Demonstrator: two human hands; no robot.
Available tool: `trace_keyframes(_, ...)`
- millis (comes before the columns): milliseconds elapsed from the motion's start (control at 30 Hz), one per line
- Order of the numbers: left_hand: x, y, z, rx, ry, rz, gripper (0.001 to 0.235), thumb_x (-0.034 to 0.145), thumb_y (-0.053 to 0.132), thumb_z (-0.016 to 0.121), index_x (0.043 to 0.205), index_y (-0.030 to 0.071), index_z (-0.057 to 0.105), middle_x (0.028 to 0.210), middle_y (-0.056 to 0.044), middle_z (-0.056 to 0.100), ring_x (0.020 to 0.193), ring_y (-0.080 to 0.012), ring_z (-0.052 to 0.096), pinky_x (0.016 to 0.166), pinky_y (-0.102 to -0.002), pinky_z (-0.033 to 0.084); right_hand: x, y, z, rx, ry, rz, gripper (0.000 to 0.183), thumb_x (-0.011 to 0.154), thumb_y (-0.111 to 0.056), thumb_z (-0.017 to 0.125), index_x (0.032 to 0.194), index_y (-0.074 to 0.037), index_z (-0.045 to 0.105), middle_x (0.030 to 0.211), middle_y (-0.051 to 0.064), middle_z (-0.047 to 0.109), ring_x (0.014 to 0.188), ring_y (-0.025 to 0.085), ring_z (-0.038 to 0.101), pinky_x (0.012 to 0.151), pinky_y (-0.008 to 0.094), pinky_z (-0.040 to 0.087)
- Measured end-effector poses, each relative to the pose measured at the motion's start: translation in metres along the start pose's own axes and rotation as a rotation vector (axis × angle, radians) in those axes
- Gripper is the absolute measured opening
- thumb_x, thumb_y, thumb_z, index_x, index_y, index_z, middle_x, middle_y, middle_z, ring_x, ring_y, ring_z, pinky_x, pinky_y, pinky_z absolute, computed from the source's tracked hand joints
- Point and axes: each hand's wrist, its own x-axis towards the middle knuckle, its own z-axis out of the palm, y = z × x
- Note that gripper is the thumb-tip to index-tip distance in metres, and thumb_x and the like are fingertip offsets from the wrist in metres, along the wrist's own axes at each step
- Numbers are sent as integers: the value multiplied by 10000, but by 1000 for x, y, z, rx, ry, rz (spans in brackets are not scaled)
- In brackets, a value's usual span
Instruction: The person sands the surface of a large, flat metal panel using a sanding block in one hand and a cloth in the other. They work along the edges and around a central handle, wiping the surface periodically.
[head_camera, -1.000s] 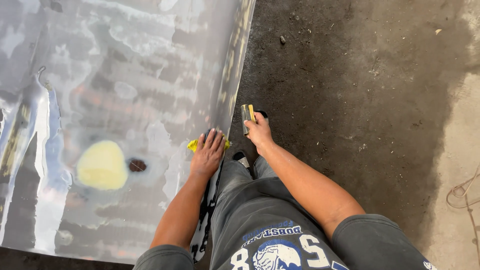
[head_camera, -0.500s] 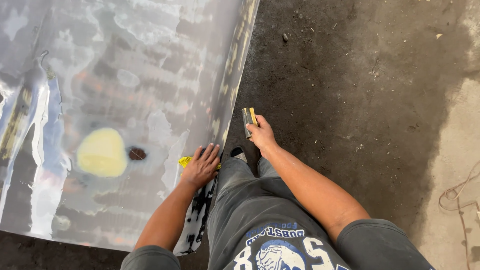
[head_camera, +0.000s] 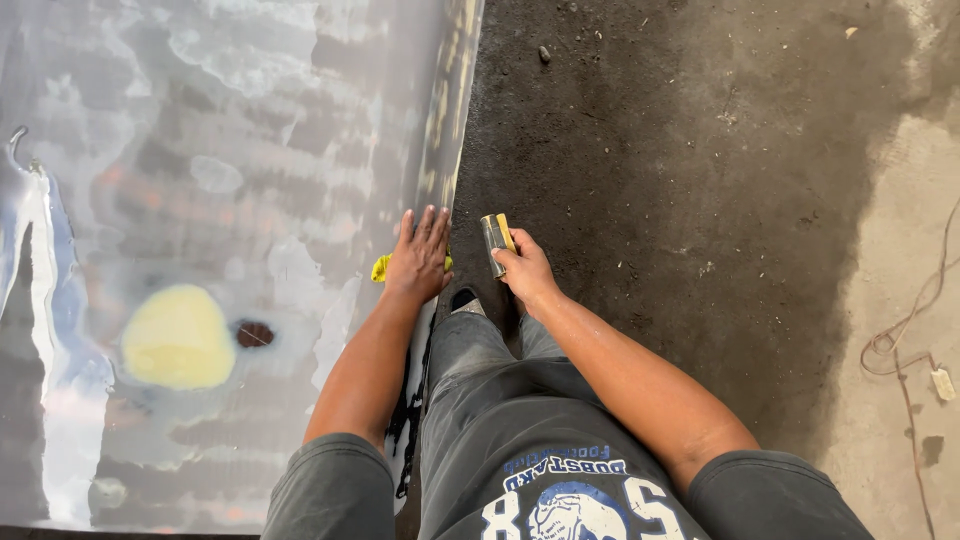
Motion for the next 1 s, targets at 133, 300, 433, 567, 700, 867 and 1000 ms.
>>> trace_keyframes(133, 1, 1, 6, -27, -3, -23, 927, 902, 605, 567, 1589, 41, 304, 1675, -124, 235, 1541, -305, 184, 1230, -544, 118, -10, -11, 2, -26, 1, -3, 306, 966, -139, 612, 1273, -127, 607, 1010, 9, 631, 850, 96, 592, 713, 293, 530)
trace_keyframes(300, -23, 8, 33, -84, 76, -6, 724, 983, 486, 510, 1547, 57, 362, 1664, -111, 294, 1537, -338, 231, 1229, -575, 164, -6, -15, 3, -34, 0, -19, 307, 965, -143, 611, 1271, -119, 603, 1033, 13, 640, 872, 105, 607, 719, 300, 538)
trace_keyframes(433, -51, 15, 39, -131, 134, 9, 668, 1009, 426, 470, 1543, 36, 379, 1642, -114, 321, 1526, -346, 255, 1220, -572, 187, -7, -13, 4, -75, 1, -20, 322, 956, -151, 601, 1278, -137, 595, 1073, -8, 654, 903, 100, 620, 734, 299, 542)
trace_keyframes(567, -76, 21, 40, -107, 80, 38, 679, 970, 382, 483, 1539, 27, 379, 1637, -112, 321, 1517, -346, 250, 1202, -567, 198, -8, -8, 5, -74, -11, -26, 327, 963, -150, 610, 1289, -122, 601, 1078, 22, 654, 907, 127, 612, 734, 322, 535)
trace_keyframes(700, -99, 30, 52, -117, 98, 46, 643, 981, 355, 492, 1533, 39, 398, 1630, -108, 337, 1516, -340, 259, 1208, -570, 201, -16, -9, 7, -107, -7, -20, 353, 964, -154, 605, 1316, -129, 596, 1104, 25, 657, 929, 129, 621, 749, 322, 549)
trace_keyframes(867, -114, 35, 51, -132, 63, 73, 664, 960, 390, 511, 1527, 59, 410, 1625, -93, 342, 1514, -332, 256, 1209, -562, 193, -22, -12, 9, -119, -5, -12, 365, 956, -159, 603, 1319, -138, 584, 1123, 11, 664, 939, 122, 628, 751, 323, 553)
trace_keyframes(1000, -104, 29, 39, -109, 10, 108, 703, 943, 436, 526, 1529, 65, 408, 1624, -94, 340, 1518, -319, 246, 1222, -553, 171, -22, -3, 8, -87, -25, -23, 338, 958, -161, 614, 1293, -119, 593, 1103, 32, 658, 935, 131, 621, 755, 327, 547)
